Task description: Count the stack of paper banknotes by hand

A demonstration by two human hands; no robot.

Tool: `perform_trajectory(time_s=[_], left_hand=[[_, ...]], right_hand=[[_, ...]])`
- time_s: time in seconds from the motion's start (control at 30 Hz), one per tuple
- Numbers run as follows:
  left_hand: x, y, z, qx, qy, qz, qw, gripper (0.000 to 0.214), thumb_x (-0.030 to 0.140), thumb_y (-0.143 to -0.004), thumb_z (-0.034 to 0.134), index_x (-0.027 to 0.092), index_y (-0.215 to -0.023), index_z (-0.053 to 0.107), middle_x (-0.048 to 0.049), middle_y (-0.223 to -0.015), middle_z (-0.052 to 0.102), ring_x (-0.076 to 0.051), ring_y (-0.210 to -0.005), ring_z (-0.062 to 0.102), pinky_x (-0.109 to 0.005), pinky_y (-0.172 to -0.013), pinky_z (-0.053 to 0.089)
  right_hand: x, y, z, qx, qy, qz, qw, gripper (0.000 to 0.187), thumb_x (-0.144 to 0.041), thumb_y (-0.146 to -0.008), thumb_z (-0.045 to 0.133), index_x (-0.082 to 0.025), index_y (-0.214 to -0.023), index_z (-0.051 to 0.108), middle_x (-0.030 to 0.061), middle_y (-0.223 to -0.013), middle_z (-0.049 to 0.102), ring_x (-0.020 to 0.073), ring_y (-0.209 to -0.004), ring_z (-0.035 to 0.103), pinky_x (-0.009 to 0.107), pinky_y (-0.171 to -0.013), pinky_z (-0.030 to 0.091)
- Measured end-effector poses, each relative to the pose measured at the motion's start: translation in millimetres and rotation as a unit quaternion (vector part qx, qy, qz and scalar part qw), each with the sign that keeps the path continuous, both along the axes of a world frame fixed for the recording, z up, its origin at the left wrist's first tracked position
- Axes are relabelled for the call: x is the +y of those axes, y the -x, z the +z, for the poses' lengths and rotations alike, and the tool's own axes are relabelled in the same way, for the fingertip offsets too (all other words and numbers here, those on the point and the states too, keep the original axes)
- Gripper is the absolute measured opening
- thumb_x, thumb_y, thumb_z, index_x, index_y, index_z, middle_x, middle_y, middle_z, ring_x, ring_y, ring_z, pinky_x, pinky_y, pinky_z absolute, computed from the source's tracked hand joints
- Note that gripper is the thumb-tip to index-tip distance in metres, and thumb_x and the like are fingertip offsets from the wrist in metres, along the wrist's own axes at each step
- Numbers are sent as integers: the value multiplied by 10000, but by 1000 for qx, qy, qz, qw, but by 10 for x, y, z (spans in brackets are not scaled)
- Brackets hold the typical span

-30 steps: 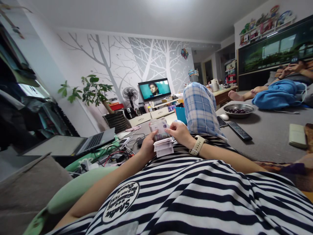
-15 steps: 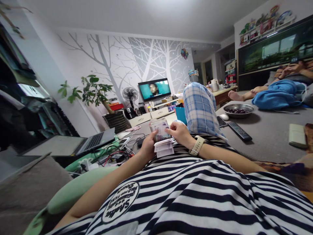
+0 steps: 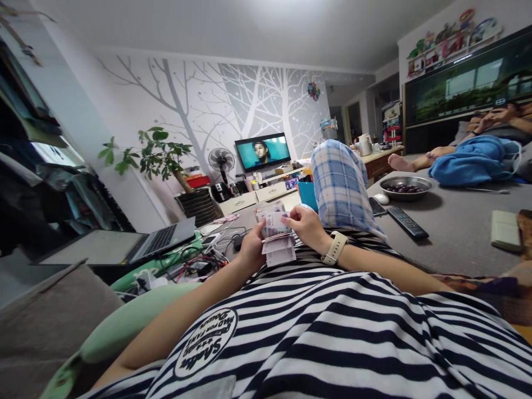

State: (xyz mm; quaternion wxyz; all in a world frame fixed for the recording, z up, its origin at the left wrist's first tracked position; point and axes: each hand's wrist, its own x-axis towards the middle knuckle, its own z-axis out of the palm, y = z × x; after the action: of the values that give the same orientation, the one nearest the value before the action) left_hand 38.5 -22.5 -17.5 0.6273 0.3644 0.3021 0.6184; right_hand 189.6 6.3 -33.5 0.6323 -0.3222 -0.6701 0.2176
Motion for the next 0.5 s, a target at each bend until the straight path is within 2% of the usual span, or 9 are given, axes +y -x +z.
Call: perform_trajectory(time_s=[0.33,0.5], left_hand=[[41,17,-11,20,16,17,1000,245,276,-906,546,155,-1048,703,-82,-879,764,-264,-943,734,-398,-878,582],[-9,9,6,31,30,5,999,261,258,-911,513,172,-1054,714,-91,-887,772,-285,-970,729,-434,-917,557]], right_hand=[[-39,6,10,-20,-3,33,999,297,-456,-820,610,-201,-693,530,-25,-628,493,128,-610,433,264,-576,348],[-30,8,13,0,1,67,998,244,-436,-829,595,-192,-812,594,-14,-683,571,137,-631,497,270,-613,381]])
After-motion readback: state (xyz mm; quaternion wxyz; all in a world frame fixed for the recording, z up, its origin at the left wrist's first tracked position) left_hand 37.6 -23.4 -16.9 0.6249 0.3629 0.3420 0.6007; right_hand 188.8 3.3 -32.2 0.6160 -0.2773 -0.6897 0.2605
